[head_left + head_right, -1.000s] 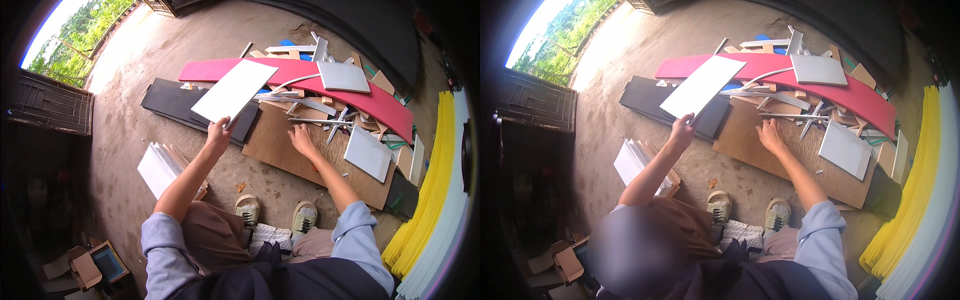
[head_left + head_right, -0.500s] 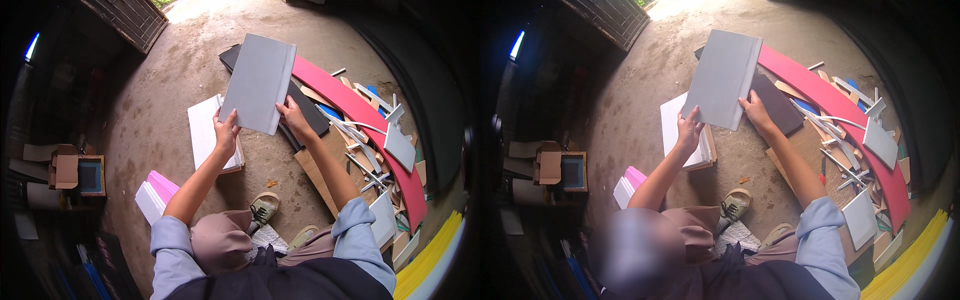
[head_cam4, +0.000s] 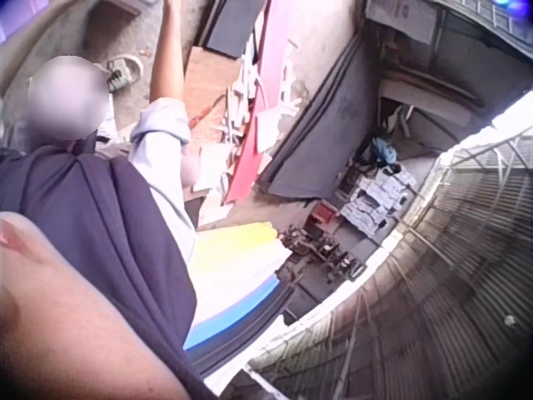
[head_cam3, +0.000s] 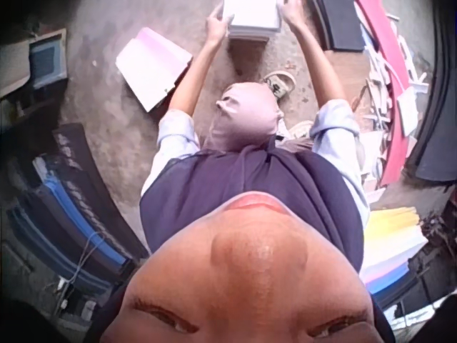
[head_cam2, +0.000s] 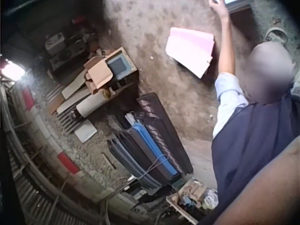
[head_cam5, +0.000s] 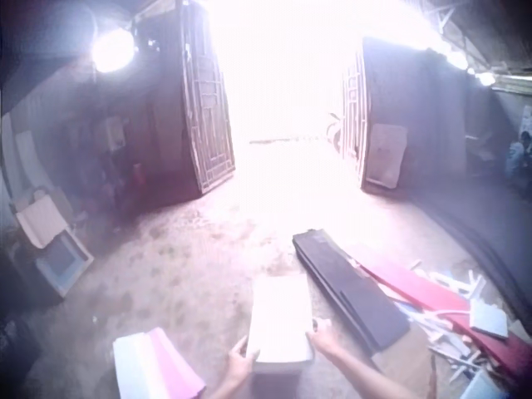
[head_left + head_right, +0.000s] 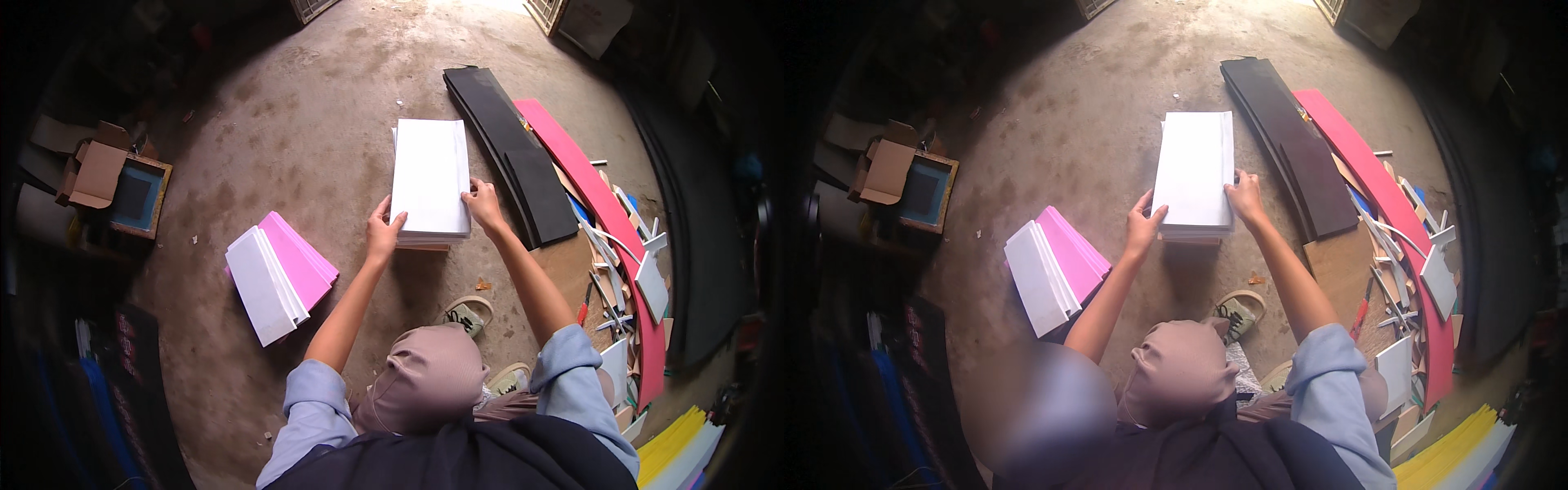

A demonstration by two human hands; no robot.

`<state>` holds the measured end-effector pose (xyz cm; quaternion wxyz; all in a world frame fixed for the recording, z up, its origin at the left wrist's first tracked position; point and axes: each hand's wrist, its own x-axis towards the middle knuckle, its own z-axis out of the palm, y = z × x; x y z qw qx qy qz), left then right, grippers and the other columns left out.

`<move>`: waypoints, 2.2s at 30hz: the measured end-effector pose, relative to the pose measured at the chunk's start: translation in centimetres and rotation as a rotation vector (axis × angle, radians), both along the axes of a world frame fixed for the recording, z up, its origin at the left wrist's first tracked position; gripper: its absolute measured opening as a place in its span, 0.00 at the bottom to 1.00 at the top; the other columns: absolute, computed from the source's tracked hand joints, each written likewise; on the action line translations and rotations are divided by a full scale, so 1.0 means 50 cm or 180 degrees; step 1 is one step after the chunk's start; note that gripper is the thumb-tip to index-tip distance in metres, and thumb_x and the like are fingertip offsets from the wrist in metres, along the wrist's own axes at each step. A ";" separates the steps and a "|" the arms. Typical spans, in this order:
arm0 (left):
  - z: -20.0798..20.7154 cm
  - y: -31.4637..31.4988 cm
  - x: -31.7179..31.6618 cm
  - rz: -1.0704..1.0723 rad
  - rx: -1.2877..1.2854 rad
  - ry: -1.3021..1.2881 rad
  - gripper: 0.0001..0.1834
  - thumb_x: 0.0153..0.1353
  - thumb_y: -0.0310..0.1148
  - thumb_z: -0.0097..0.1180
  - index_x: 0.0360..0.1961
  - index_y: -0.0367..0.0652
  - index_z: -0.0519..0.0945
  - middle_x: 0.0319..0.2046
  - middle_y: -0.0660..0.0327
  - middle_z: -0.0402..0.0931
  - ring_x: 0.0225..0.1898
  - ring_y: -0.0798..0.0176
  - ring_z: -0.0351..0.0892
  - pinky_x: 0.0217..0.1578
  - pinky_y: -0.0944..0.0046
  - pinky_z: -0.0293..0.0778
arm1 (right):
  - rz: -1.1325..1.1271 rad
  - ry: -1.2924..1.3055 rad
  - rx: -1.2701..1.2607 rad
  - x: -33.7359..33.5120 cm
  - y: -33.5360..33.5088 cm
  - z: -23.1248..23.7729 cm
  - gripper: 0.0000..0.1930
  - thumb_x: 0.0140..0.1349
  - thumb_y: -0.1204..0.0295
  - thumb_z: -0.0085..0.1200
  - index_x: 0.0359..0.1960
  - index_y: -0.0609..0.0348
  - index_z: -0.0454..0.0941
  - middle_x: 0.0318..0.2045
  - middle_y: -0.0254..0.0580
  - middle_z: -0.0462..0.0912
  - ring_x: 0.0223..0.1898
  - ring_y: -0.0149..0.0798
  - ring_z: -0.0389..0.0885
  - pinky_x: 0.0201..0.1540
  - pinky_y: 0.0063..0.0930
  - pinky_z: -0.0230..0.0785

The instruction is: The person sits on the floor and repeatedly uses scissors to cut pink and black cardstock sheets to size. They align the sheets, cut along the edges, and stack the finished pieces.

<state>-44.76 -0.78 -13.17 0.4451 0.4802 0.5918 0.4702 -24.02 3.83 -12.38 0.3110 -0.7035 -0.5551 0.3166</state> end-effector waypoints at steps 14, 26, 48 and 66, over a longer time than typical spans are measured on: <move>-0.071 -0.005 0.008 -0.0158 0.0228 0.1416 0.33 0.49 0.35 0.59 0.55 0.39 0.59 0.44 0.49 0.58 0.48 0.49 0.61 0.48 0.55 0.62 | -0.0046 -0.0724 -0.0203 -0.014 -0.007 -0.045 0.28 0.50 0.73 0.54 0.55 0.64 0.63 0.46 0.59 0.68 0.46 0.51 0.71 0.52 0.33 0.61; 0.074 -0.001 0.134 -0.0592 0.1097 0.2663 0.38 0.45 0.33 0.61 0.56 0.43 0.56 0.46 0.52 0.55 0.47 0.51 0.57 0.45 0.51 0.60 | 0.0390 -0.0395 -0.1295 0.422 -0.168 0.116 0.18 0.60 0.65 0.45 0.50 0.58 0.67 0.33 0.42 0.76 0.26 0.30 0.76 0.26 0.23 0.70; -0.144 -0.015 0.751 -0.3388 -0.0267 0.0734 0.14 0.59 0.30 0.48 0.46 0.42 0.73 0.40 0.58 0.75 0.43 0.70 0.72 0.43 0.69 0.68 | -0.1823 -0.1705 -0.0389 0.594 -0.594 -0.247 0.27 0.47 0.70 0.57 0.50 0.62 0.63 0.41 0.49 0.64 0.44 0.50 0.67 0.44 0.40 0.65; -0.227 -0.067 1.336 -0.2233 -0.2841 -0.1407 0.22 0.55 0.32 0.54 0.47 0.38 0.60 0.38 0.51 0.72 0.36 0.58 0.78 0.31 0.67 0.77 | -0.4495 0.1319 0.0306 0.768 -0.701 -0.203 0.11 0.60 0.69 0.37 0.37 0.61 0.68 0.24 0.36 0.69 0.22 0.27 0.68 0.25 0.23 0.62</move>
